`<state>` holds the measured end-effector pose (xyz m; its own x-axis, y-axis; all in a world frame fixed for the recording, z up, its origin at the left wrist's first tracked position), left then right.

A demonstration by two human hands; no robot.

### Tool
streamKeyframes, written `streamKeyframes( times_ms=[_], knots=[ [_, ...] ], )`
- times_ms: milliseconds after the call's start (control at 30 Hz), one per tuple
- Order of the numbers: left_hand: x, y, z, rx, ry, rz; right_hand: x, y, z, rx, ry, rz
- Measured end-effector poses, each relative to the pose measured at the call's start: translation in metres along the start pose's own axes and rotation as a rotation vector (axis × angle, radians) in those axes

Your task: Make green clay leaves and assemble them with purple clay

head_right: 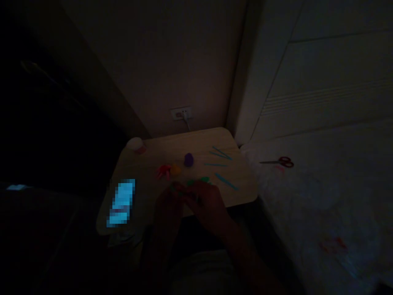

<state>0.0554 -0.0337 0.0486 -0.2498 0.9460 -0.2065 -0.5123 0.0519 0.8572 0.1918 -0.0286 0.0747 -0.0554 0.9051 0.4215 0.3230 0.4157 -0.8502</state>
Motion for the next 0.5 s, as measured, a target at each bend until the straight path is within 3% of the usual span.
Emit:
streamKeyframes(
  times_ms=[267, 500],
  knots=[
    [0.0039, 0.0019, -0.0026, -0.034, -0.045, 0.058, 0.0015, -0.0002, -0.0024, -0.027, -0.002, -0.062],
    [0.0079, 0.0023, -0.0103, 0.124, 0.0, 0.135, 0.0025, 0.005, -0.0004, 0.119, 0.11, 0.027]
  ],
)
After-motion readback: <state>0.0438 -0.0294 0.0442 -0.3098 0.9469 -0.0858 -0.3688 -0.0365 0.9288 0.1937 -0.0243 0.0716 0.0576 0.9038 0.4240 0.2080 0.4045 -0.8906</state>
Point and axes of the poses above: each hand's wrist, its own x-axis towards the middle knuckle, its own z-axis out of the palm, y = z × x, the point moved 1 cm from there along x, towards the middle knuckle, and after that the axes turned 8 degrees about y, right-handed, at the moved point
